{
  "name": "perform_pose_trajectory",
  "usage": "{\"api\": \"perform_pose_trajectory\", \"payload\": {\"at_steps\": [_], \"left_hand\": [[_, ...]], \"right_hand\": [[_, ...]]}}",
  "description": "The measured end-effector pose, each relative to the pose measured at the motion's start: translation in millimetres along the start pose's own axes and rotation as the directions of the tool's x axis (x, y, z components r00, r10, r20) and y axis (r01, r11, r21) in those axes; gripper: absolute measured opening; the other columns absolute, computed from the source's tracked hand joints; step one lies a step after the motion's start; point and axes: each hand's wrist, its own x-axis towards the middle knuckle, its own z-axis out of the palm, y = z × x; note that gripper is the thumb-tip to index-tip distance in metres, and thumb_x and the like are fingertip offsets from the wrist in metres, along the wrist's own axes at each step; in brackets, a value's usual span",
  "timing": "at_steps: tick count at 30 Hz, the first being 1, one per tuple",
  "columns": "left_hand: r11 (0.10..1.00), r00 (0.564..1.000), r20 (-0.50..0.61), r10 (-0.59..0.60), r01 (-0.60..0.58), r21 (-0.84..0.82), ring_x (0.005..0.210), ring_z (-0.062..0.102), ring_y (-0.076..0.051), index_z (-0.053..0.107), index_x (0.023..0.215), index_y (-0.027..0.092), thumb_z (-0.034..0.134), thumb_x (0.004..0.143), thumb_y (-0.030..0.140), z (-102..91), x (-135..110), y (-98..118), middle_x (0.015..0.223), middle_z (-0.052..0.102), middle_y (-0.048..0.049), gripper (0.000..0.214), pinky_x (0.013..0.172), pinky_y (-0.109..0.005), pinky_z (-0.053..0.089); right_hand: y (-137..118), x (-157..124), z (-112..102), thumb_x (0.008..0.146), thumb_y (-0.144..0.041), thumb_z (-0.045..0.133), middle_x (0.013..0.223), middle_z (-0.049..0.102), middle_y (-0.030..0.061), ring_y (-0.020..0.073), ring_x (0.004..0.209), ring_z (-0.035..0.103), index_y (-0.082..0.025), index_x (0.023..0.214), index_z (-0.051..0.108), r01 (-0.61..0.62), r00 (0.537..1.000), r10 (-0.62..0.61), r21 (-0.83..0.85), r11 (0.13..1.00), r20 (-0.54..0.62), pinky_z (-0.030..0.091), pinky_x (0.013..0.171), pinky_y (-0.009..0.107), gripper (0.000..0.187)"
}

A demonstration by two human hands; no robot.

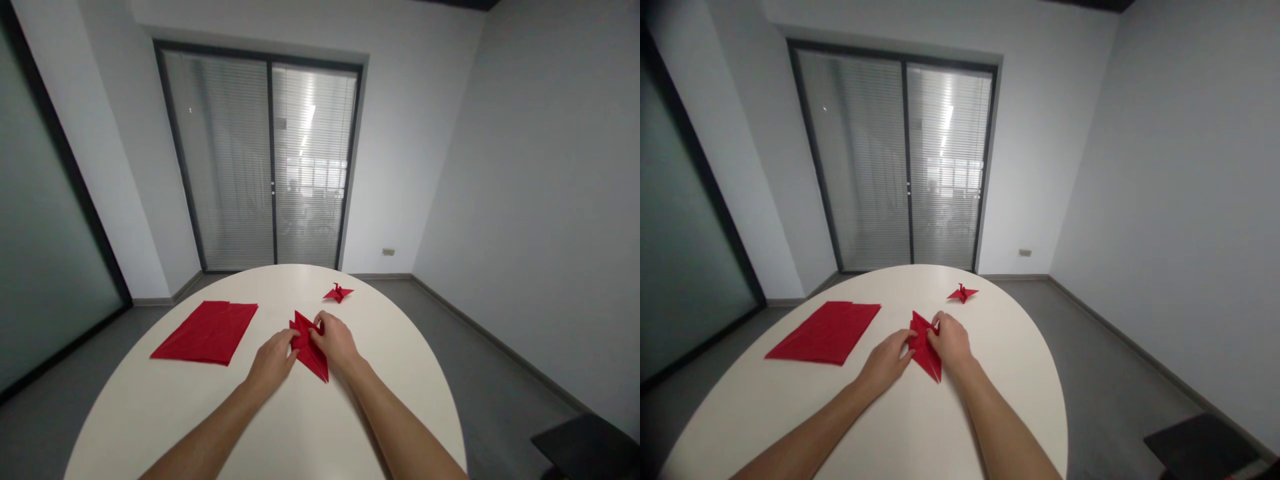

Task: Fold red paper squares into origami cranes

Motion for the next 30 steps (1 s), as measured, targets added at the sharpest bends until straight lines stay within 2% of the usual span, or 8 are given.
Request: {"api": "perform_pose_trajectory", "payload": {"at_steps": [4, 8, 14, 19, 22, 26, 28, 30], "left_hand": [[0.999, 1.0, -0.018, 0.016, -0.015, 0.029, 0.113, 0.058, -0.023, 0.06, 0.117, 0.022, 0.055, 0.086, 0.017, 1.3, 1, -4, 0.119, 0.065, -0.0082, 0.032, 0.099, -0.036, 0.044], [0.999, 0.999, -0.033, 0.038, -0.037, 0.026, 0.116, 0.057, -0.025, 0.06, 0.12, 0.021, 0.055, 0.086, 0.018, 2.7, 1, -8, 0.122, 0.065, -0.0101, 0.035, 0.101, -0.04, 0.044], [0.994, 0.995, -0.069, 0.078, -0.073, 0.076, 0.131, 0.048, -0.026, 0.059, 0.127, 0.019, 0.056, 0.088, 0.022, 6.8, 1, -15, 0.142, 0.053, -0.0126, 0.039, 0.111, -0.044, 0.039], [0.98, 0.988, -0.017, 0.154, -0.151, 0.129, 0.141, 0.038, -0.027, 0.063, 0.124, 0.02, 0.053, 0.089, 0.018, 5.4, 1, -15, 0.153, 0.041, -0.0109, 0.036, 0.114, -0.045, 0.036], [0.963, 0.97, 0.066, 0.234, -0.24, 0.12, 0.142, 0.036, -0.026, 0.065, 0.122, 0.023, 0.049, 0.09, 0.014, 1.7, 1, -12, 0.149, 0.048, -0.0072, 0.037, 0.116, -0.047, 0.032], [0.952, 0.951, 0.15, 0.271, -0.288, 0.105, 0.141, 0.039, -0.025, 0.063, 0.126, 0.025, 0.049, 0.093, 0.019, -4.0, -2, -8, 0.142, 0.057, -0.0049, 0.037, 0.118, -0.05, 0.027], [0.954, 0.946, 0.189, 0.261, -0.284, 0.1, 0.137, 0.044, -0.025, 0.061, 0.129, 0.025, 0.05, 0.094, 0.025, -6.1, -4, -7, 0.141, 0.057, -0.0064, 0.037, 0.117, -0.049, 0.03], [0.957, 0.948, 0.209, 0.24, -0.267, 0.112, 0.132, 0.049, -0.026, 0.06, 0.131, 0.024, 0.051, 0.094, 0.03, -7.8, -5, -8, 0.141, 0.057, -0.0085, 0.038, 0.115, -0.048, 0.033]], "right_hand": [[7, 1, -3, 0.086, -0.034, 0.058, 0.068, 0.062, -0.0015, 0.0157, 0.061, 0.054, -0.021, 0.095, 0.06, -0.03, 0.996, 0.011, 0.224, 0.974, 0.085, 0.035, 0.058, 0.026, 0.016], [20, 1, -2, 0.092, -0.024, 0.047, 0.078, 0.068, 0.0007, 0.0153, 0.07, 0.061, -0.019, 0.098, 0.065, 0.055, 0.97, -0.144, 0.402, 0.914, 0.196, 0.043, 0.065, 0.026, 0.02], [28, -2, -2, 0.079, -0.012, 0.056, 0.09, 0.071, 0.0039, 0.0165, 0.075, 0.062, -0.021, 0.093, 0.073, 0.186, 0.93, -0.251, 0.245, 0.951, 0.269, 0.047, 0.07, 0.027, 0.023], [26, -1, -7, 0.077, -0.01, 0.06, 0.103, 0.071, 0.0054, 0.0203, 0.092, 0.063, -0.024, 0.091, 0.078, 0.333, 0.887, -0.383, 0.216, 0.918, 0.259, 0.048, 0.087, 0.031, 0.027], [25, -1, -10, 0.078, -0.007, 0.055, 0.105, 0.073, 0.0038, 0.0209, 0.095, 0.064, -0.026, 0.096, 0.078, 0.37, 0.857, -0.441, 0.277, 0.887, 0.266, 0.047, 0.092, 0.033, 0.035], [27, -1, -12, 0.074, 0.0, 0.045, 0.108, 0.074, 0.0015, 0.0185, 0.098, 0.066, -0.026, 0.106, 0.076, 0.401, 0.788, -0.528, 0.388, 0.83, 0.316, 0.046, 0.096, 0.031, 0.052], [27, 0, -11, 0.074, 0.001, 0.045, 0.11, 0.073, 0.0026, 0.0189, 0.1, 0.065, -0.025, 0.107, 0.075, 0.41, 0.789, -0.522, 0.356, 0.84, 0.324, 0.045, 0.097, 0.032, 0.052], [26, 0, -12, 0.076, -0.002, 0.048, 0.113, 0.072, 0.0048, 0.0205, 0.103, 0.063, -0.023, 0.106, 0.076, 0.409, 0.822, -0.48, 0.266, 0.873, 0.308, 0.044, 0.098, 0.034, 0.046]]}}
